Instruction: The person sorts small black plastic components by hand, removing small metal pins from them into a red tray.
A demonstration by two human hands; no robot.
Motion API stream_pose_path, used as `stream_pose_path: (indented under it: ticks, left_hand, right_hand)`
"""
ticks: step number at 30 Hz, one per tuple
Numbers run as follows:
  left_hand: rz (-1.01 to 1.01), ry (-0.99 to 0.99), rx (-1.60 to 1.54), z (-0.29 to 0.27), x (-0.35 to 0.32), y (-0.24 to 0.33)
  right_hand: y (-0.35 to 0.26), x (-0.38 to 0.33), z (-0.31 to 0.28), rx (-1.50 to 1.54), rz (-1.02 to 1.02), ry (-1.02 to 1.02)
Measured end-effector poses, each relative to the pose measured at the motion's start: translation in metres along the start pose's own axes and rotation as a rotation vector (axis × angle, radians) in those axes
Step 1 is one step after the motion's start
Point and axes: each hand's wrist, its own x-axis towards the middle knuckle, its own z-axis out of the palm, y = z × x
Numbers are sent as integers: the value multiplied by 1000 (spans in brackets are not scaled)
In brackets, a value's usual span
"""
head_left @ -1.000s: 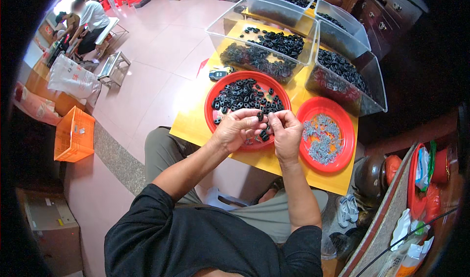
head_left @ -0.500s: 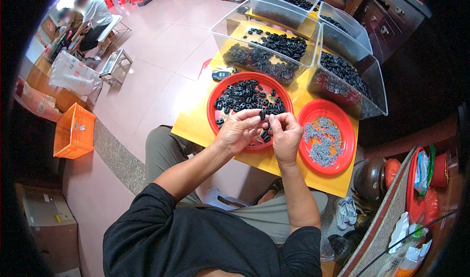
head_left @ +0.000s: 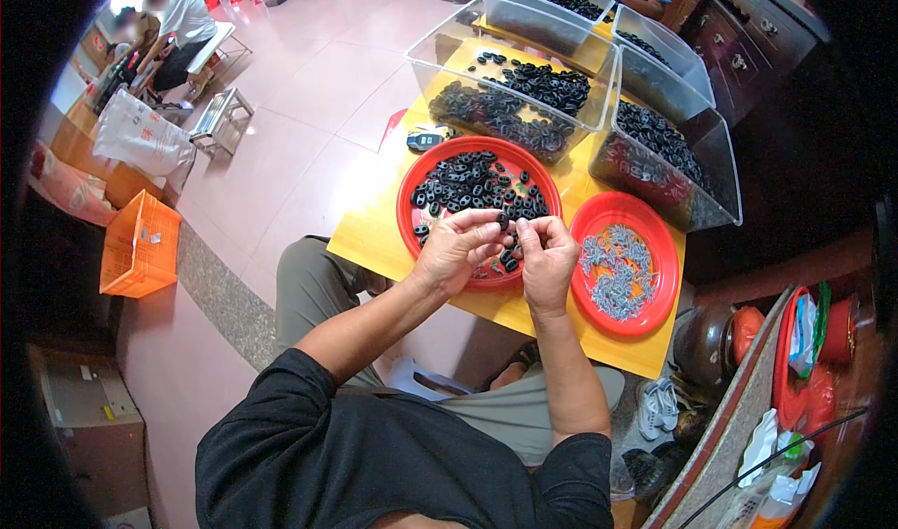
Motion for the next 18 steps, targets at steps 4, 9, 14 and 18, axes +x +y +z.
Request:
stream_pose_path:
  ticks: [4,9,14,18]
  left_hand:
    - [-34,-1,-28,-2,-1,-2]
    - [-132,-82,-217,-8,1,-5]
    - [-94,-90,-169,-10,3,-10]
    - [-8,-59,-51,-2,-1,-8]
  right_hand:
    - [1,-1,0,-13,-41,-13]
    - [-1,-2,2,-10,-38,-8]
    - [-2,-3,3,-71,-58,-8]
    - [3,-1,1,-58,-35,2]
